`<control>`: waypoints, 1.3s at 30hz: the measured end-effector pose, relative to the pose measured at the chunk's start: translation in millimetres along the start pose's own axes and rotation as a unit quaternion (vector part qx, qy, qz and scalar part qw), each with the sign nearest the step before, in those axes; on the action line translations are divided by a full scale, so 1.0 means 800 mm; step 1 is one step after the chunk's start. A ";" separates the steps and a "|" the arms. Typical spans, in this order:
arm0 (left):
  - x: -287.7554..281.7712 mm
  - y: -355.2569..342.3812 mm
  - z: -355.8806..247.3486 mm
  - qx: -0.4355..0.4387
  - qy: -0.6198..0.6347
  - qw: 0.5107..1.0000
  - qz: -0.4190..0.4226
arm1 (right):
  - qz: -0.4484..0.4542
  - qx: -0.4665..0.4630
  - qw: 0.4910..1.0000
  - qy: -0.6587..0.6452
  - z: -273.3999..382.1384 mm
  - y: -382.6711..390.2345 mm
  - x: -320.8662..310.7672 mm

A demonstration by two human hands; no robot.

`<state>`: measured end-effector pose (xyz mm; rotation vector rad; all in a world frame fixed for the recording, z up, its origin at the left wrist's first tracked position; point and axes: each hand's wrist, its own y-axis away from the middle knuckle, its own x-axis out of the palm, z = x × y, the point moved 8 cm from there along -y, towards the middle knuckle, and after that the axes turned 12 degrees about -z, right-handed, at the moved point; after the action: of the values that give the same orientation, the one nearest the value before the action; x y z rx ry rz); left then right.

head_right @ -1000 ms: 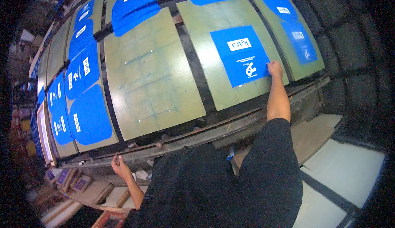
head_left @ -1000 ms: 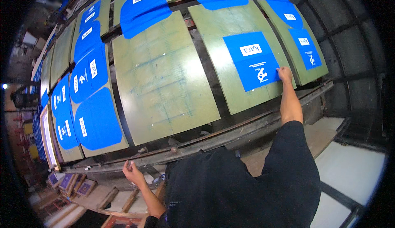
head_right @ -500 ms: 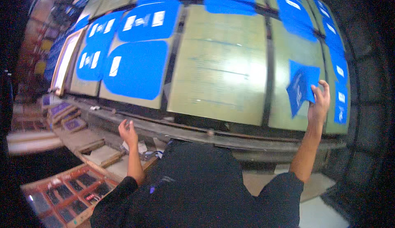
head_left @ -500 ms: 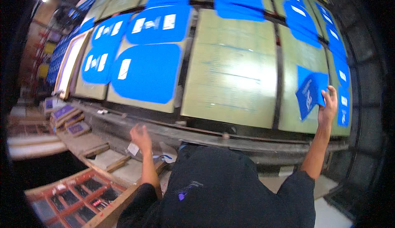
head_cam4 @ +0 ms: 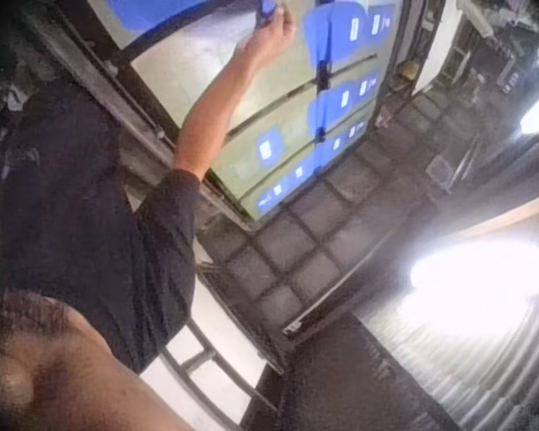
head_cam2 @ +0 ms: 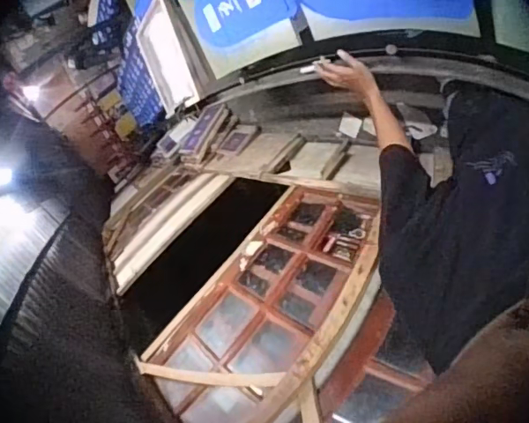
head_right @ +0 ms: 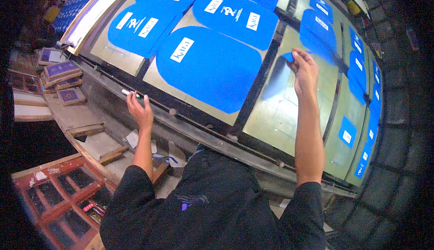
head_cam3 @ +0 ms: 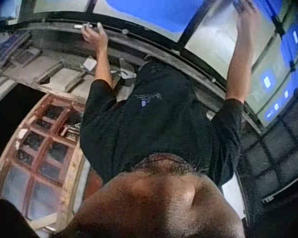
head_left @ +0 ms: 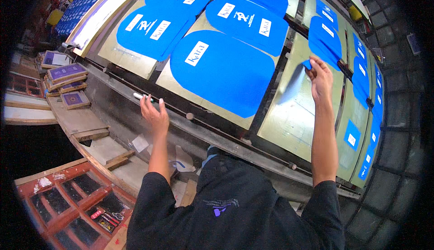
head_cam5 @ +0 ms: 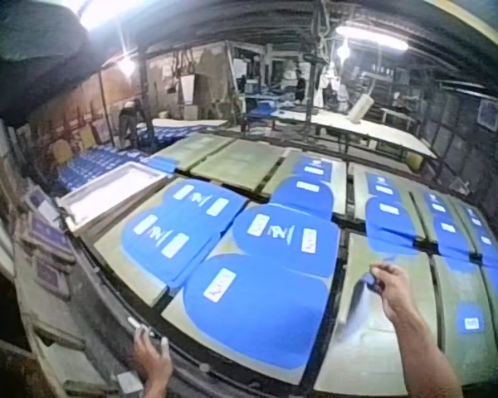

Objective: The person uses a squeegee to pull ink across a screen-printing frame over blue cardboard cutouts on a workbench. After each pass, the person lifts the frame and moves to the next cutout, repeating the process across multiple items.

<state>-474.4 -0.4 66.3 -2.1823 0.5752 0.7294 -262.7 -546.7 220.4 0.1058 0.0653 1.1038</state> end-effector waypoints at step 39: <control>0.047 -0.026 0.049 -0.024 0.113 0.993 0.027 | 0.204 0.134 0.955 0.170 -0.342 0.264 0.346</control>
<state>-447.2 36.0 30.7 -2.3196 0.7422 0.5313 -354.7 -190.7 -26.8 0.1769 0.5236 1.5146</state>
